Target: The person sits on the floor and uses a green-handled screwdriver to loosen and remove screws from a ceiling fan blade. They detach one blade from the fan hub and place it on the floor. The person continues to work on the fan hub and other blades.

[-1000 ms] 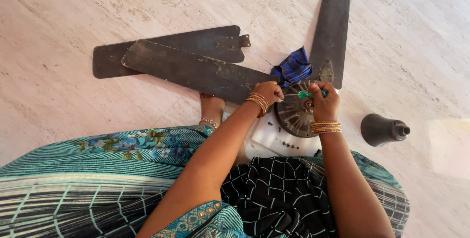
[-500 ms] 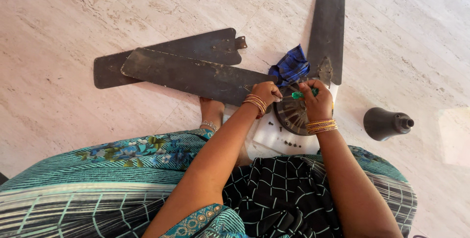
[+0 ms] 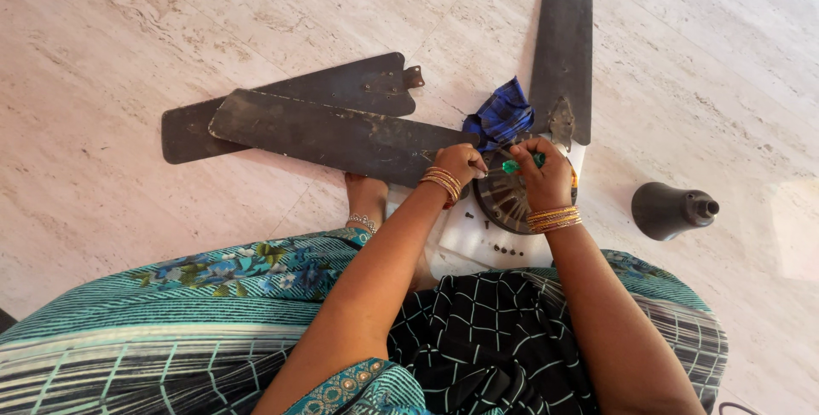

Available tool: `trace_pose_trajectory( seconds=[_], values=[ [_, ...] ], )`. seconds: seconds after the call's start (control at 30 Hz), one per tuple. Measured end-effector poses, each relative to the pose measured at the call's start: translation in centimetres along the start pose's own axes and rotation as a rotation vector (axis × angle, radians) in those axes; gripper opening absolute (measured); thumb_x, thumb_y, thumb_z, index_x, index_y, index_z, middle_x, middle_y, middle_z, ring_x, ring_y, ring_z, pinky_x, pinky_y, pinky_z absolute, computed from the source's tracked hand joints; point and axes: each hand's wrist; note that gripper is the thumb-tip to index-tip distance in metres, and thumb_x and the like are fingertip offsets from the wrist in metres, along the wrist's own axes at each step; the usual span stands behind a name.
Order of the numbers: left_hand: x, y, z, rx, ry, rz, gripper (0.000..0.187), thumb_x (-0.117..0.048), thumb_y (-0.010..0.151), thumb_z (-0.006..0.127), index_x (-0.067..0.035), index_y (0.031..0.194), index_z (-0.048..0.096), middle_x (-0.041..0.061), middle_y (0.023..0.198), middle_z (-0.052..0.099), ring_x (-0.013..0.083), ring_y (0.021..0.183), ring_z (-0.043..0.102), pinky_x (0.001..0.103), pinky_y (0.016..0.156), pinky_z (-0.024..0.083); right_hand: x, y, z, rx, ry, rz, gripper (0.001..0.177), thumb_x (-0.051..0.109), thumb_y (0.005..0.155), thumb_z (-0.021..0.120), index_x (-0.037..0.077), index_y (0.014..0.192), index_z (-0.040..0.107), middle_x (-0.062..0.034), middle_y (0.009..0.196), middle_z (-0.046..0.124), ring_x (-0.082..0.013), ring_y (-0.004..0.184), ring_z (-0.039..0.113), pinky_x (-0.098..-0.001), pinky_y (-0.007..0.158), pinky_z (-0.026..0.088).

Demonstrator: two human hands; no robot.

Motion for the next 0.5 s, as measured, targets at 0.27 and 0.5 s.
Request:
trace_pose_trajectory(
  seconds=[0.27,0.5],
  values=[
    [0.4,0.2,0.1,-0.012,0.003,0.027,0.009,-0.016,0.071,0.087,-0.016,0.076,0.08,-0.001,0.089,0.072,0.0208,0.09,0.07,0.037,0.097,0.047,0.8,-0.2,-0.1,-0.008,-0.065,-0.017,0.029,0.031,0.097,0.075,0.002,0.098,0.068,-0.0032,0.089,0.068,-0.0099,0.072,0.064,-0.026,0.064,0.055],
    [-0.3,-0.2,-0.3,0.0,-0.05,-0.041,0.009,-0.014,0.071,0.087,-0.015,0.077,0.08,-0.001,0.089,0.073,0.0199,0.088,0.072,0.035,0.092,0.053,1.1,-0.4,-0.1,-0.014,-0.106,0.008,0.03,0.031,0.096,0.076,0.002,0.097,0.069,-0.0043,0.088,0.068,-0.0107,0.072,0.065,-0.0265,0.064,0.055]
  ],
)
Point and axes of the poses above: each hand's wrist, its own y-axis towards the middle knuckle, its own z-axis out of the palm, x = y × z
